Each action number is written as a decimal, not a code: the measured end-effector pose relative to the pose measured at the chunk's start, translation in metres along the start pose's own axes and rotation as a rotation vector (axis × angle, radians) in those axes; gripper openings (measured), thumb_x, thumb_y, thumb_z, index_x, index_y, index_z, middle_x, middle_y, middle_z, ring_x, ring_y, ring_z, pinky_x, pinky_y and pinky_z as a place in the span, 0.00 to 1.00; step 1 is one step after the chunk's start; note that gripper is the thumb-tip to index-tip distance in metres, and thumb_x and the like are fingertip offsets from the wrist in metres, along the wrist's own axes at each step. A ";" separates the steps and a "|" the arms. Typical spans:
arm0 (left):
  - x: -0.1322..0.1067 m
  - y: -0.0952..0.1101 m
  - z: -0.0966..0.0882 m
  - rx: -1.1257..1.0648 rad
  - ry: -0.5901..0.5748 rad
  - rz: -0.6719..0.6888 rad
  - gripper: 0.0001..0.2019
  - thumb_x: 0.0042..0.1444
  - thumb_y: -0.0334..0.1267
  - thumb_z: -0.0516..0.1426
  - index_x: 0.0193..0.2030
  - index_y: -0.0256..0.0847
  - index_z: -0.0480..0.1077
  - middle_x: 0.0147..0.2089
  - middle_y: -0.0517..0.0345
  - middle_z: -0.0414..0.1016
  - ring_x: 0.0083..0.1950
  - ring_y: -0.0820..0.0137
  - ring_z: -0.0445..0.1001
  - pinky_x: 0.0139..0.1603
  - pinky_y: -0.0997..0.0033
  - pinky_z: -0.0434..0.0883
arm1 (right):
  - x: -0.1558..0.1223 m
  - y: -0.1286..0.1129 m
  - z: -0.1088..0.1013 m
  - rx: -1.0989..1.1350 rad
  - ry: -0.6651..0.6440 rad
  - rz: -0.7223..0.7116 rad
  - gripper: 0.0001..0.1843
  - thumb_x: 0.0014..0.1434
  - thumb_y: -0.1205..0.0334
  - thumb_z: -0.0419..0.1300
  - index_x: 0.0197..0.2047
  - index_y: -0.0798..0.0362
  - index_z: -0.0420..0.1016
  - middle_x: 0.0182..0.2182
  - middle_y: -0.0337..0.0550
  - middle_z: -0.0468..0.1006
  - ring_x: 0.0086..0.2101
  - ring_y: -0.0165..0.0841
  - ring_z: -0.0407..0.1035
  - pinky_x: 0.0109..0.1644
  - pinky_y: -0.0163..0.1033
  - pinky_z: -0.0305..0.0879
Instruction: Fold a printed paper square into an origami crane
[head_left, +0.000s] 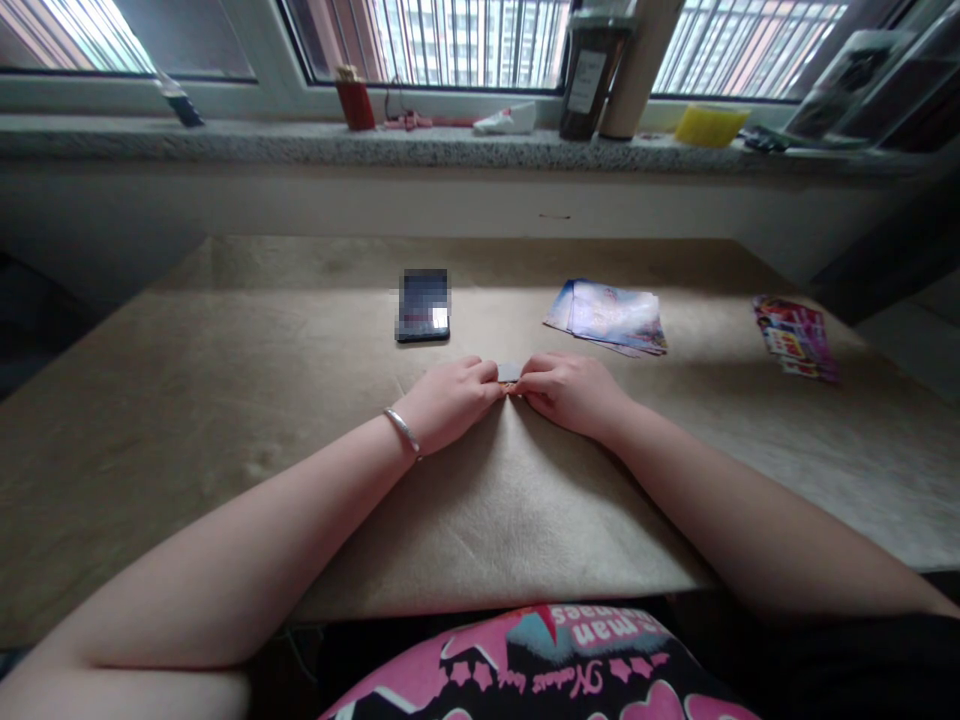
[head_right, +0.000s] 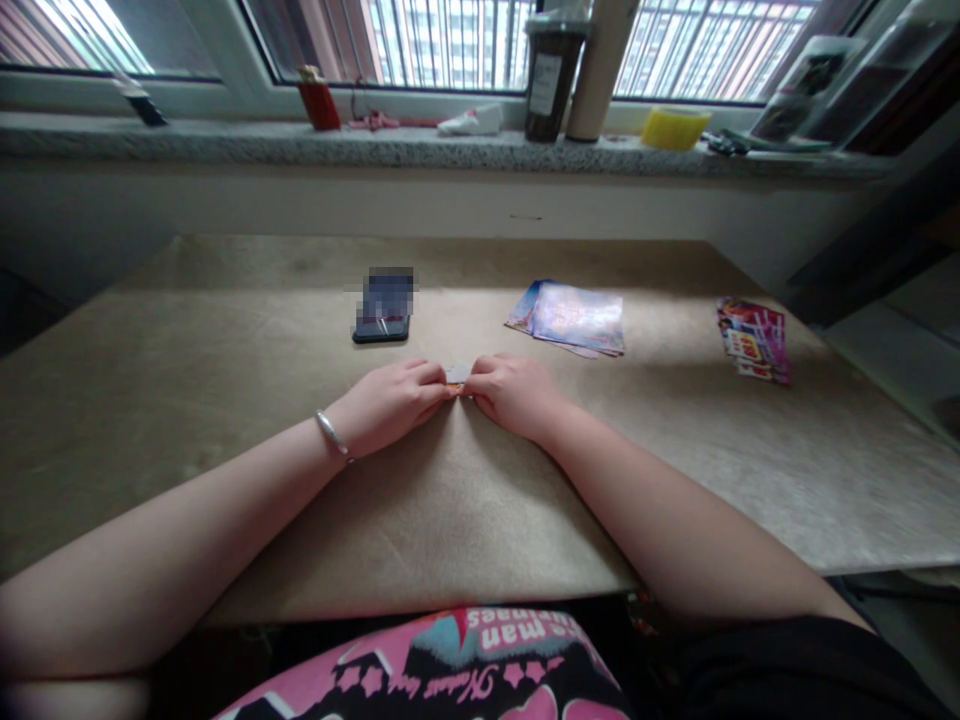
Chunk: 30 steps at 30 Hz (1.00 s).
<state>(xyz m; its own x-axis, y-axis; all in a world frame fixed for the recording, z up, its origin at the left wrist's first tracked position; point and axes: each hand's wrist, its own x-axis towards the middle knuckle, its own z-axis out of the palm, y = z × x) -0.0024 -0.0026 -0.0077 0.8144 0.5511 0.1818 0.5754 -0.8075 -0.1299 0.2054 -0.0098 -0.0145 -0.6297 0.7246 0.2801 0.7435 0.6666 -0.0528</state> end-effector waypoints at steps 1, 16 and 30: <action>0.000 0.000 0.000 -0.002 0.002 0.002 0.11 0.63 0.34 0.51 0.42 0.39 0.75 0.39 0.53 0.72 0.39 0.68 0.68 0.38 0.70 0.67 | 0.000 -0.001 0.000 -0.002 0.000 0.005 0.13 0.61 0.63 0.52 0.38 0.46 0.79 0.36 0.39 0.78 0.36 0.32 0.69 0.32 0.36 0.52; -0.002 -0.001 0.001 -0.065 0.000 -0.001 0.11 0.62 0.33 0.52 0.43 0.40 0.75 0.40 0.53 0.73 0.40 0.68 0.69 0.41 0.70 0.68 | 0.002 -0.004 -0.008 -0.030 -0.068 0.047 0.13 0.59 0.63 0.53 0.36 0.46 0.80 0.36 0.39 0.78 0.37 0.33 0.69 0.32 0.36 0.53; -0.006 0.000 -0.005 -0.089 -0.023 -0.012 0.11 0.60 0.31 0.52 0.40 0.37 0.76 0.40 0.51 0.74 0.41 0.68 0.71 0.44 0.69 0.70 | 0.000 0.002 -0.009 0.004 -0.093 0.042 0.13 0.57 0.64 0.54 0.36 0.46 0.81 0.35 0.40 0.78 0.36 0.34 0.70 0.34 0.36 0.56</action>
<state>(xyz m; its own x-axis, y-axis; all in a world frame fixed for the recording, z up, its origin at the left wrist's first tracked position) -0.0080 -0.0066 -0.0043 0.8097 0.5644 0.1606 0.5768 -0.8159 -0.0409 0.2088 -0.0096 -0.0058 -0.6165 0.7647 0.1876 0.7687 0.6361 -0.0666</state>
